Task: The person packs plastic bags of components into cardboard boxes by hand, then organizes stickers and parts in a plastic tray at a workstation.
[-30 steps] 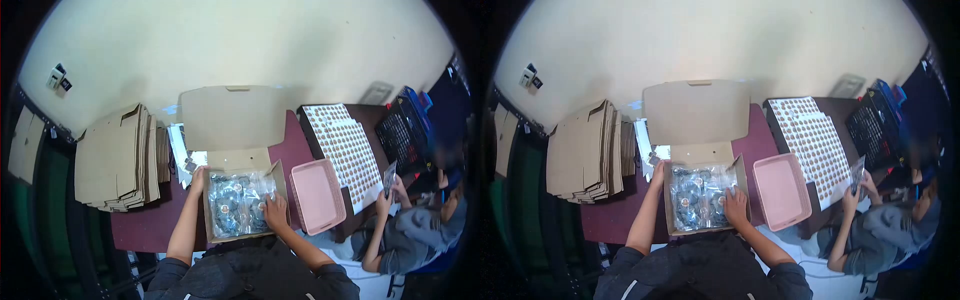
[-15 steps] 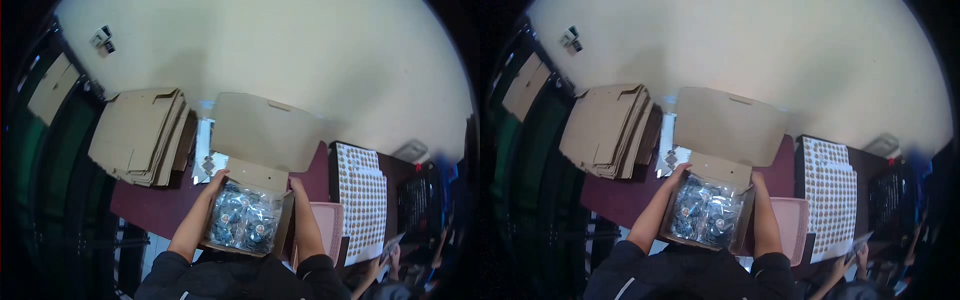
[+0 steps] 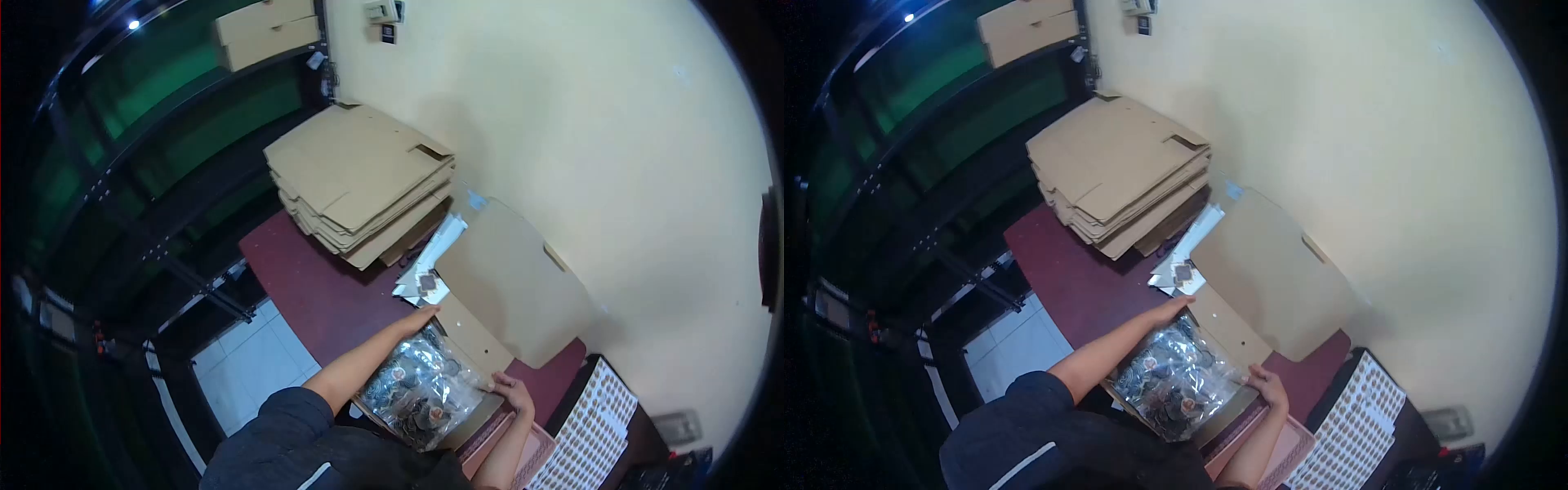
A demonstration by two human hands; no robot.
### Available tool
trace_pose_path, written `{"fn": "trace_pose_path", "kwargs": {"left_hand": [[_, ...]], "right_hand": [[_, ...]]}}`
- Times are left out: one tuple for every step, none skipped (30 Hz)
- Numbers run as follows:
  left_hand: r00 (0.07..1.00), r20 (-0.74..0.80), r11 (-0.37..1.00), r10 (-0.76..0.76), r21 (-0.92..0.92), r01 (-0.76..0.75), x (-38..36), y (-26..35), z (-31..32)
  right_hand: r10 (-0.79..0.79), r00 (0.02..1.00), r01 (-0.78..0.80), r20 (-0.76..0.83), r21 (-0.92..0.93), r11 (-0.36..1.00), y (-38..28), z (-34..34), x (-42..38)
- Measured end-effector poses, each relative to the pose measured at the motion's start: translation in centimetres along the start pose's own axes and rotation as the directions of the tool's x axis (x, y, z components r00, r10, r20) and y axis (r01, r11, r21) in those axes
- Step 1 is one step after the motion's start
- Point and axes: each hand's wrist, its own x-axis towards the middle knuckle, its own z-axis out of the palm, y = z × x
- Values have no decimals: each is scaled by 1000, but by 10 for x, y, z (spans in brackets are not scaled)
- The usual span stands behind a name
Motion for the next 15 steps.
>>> {"fn": "trace_pose_path", "kwargs": {"left_hand": [[999,-46,1000,-18,-10,17,13,-22,-3],[994,7,992,110,65,-110,13,-25,-6],[997,-44,995,62,79,-58,4,-14,-2],[998,-55,998,44,50,-41,-8,3,3],[998,-59,999,25,24,-24,-16,15,5],[997,-66,999,30,22,-29,-17,15,3],[998,-59,999,-5,-45,2,-18,14,4],[998,-43,993,-43,-110,38,-19,13,5],[999,-31,993,-42,-111,38,-19,11,3],[998,-32,998,-53,-21,52,-20,12,-1],[998,-30,996,-60,68,62,-21,11,-2],[997,-81,993,11,115,-2,-15,0,-4],[995,-98,999,16,-32,-20,-8,-9,-1],[994,-93,997,54,-43,-58,-3,-19,-4],[992,-85,994,92,-53,-97,-4,-18,-5]], "right_hand": [[17,1000,-14,12,-201,980,-1,-2,7],[12,999,-4,33,-224,975,-8,-1,8],[94,995,-85,44,-182,980,-21,2,3],[174,983,-166,54,-138,977,-31,5,1],[170,984,-159,62,-150,976,-32,6,1],[111,991,-95,71,-208,974,-29,5,-3],[53,996,-32,75,-262,965,-26,3,-7],[52,996,-33,69,-261,965,-24,0,-8],[85,996,-89,-31,-169,982,-22,-2,-12],[130,984,-139,-125,-66,988,-21,-4,-16],[181,959,-177,-217,39,983,-18,-7,-21],[101,944,-95,-313,36,995,-10,-7,-21],[109,938,-100,-330,43,994,-2,-5,-15],[75,925,-60,-372,52,997,7,-1,-7],[42,908,-19,-416,59,998,13,4,-1]]}}
